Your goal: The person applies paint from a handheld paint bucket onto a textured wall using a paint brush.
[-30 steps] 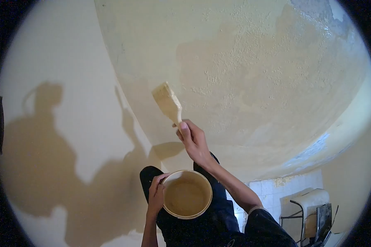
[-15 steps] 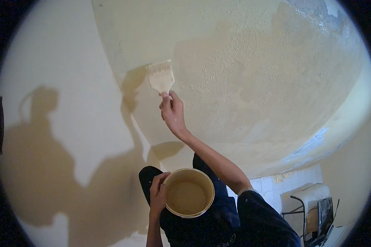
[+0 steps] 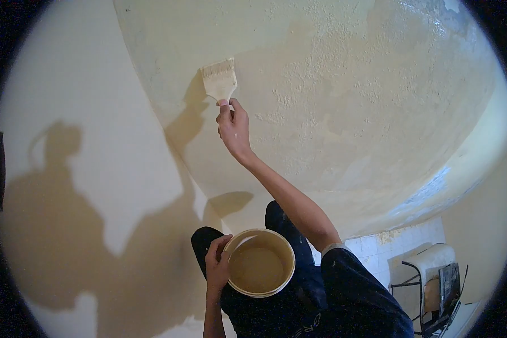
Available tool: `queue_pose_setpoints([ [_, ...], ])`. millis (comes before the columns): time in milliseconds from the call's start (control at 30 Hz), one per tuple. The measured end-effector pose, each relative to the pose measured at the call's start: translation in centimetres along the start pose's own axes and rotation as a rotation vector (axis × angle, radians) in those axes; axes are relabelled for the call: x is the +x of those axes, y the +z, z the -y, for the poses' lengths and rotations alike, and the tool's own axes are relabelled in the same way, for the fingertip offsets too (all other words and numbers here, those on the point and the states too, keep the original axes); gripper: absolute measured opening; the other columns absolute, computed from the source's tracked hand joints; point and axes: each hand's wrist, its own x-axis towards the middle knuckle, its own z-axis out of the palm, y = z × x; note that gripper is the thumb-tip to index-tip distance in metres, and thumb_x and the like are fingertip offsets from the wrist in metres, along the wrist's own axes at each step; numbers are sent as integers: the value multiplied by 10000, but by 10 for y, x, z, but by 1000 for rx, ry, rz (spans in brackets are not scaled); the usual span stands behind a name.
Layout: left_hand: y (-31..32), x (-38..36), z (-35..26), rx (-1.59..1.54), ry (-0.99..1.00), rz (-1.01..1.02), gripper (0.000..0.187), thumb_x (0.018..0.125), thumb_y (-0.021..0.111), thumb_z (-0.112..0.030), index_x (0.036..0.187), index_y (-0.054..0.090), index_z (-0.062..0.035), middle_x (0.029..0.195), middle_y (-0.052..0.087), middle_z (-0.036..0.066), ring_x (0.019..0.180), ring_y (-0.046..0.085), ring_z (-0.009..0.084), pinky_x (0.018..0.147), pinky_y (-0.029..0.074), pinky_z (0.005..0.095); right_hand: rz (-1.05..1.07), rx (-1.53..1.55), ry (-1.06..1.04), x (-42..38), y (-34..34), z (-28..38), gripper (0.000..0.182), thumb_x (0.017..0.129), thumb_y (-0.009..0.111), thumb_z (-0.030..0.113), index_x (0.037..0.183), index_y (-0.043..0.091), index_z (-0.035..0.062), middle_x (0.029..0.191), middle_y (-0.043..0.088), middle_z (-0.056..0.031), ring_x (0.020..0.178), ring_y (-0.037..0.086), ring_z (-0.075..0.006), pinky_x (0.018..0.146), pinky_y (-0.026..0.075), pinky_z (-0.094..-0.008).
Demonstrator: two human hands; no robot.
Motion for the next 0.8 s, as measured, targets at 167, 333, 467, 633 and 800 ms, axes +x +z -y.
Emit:
queue_pose_setpoints([
  [167, 1, -1, 2, -26, -48, 1, 306, 858, 496, 19, 1157, 557, 11, 1107, 607, 120, 1043, 600, 201, 932, 452, 317, 7, 20, 92, -28, -12, -31, 347, 1007, 425, 334, 915, 510, 11, 552, 413, 24, 413, 372, -48, 369, 300, -239],
  [333, 0, -1, 9, -33, -26, 7, 341, 828, 468, 52, 1155, 556, 13, 1117, 601, 121, 1059, 593, 205, 951, 443, 319, 0, -38, 82, -38, -15, -30, 367, 1006, 428, 348, 891, 517, 11, 549, 430, 18, 415, 379, -52, 372, 297, -242],
  [467, 2, 1, 4, -30, -50, 23, 343, 828, 463, 56, 1158, 549, 16, 1128, 599, 125, 1071, 589, 209, 963, 437, 321, -16, -81, -100, -6, -5, -8, 373, 1007, 424, 347, 888, 521, 7, 548, 436, 14, 418, 387, -58, 378, 304, -243],
  [633, 2, 1, 6, -30, -69, 19, 343, 831, 463, 52, 1161, 546, 18, 1122, 603, 126, 1068, 589, 206, 963, 438, 321, -19, -27, 7, -10, -13, -25, 378, 1006, 423, 363, 909, 530, 14, 555, 438, 14, 423, 392, -61, 384, 320, -240],
  [800, 1, 1, 10, -84, -47, 8, 339, 836, 472, 39, 1166, 547, 15, 1112, 605, 122, 1057, 590, 199, 952, 440, 318, 31, -39, 290, -79, -48, -94, 353, 1008, 417, 356, 940, 524, 26, 576, 418, 32, 426, 374, -48, 376, 314, -235],
])
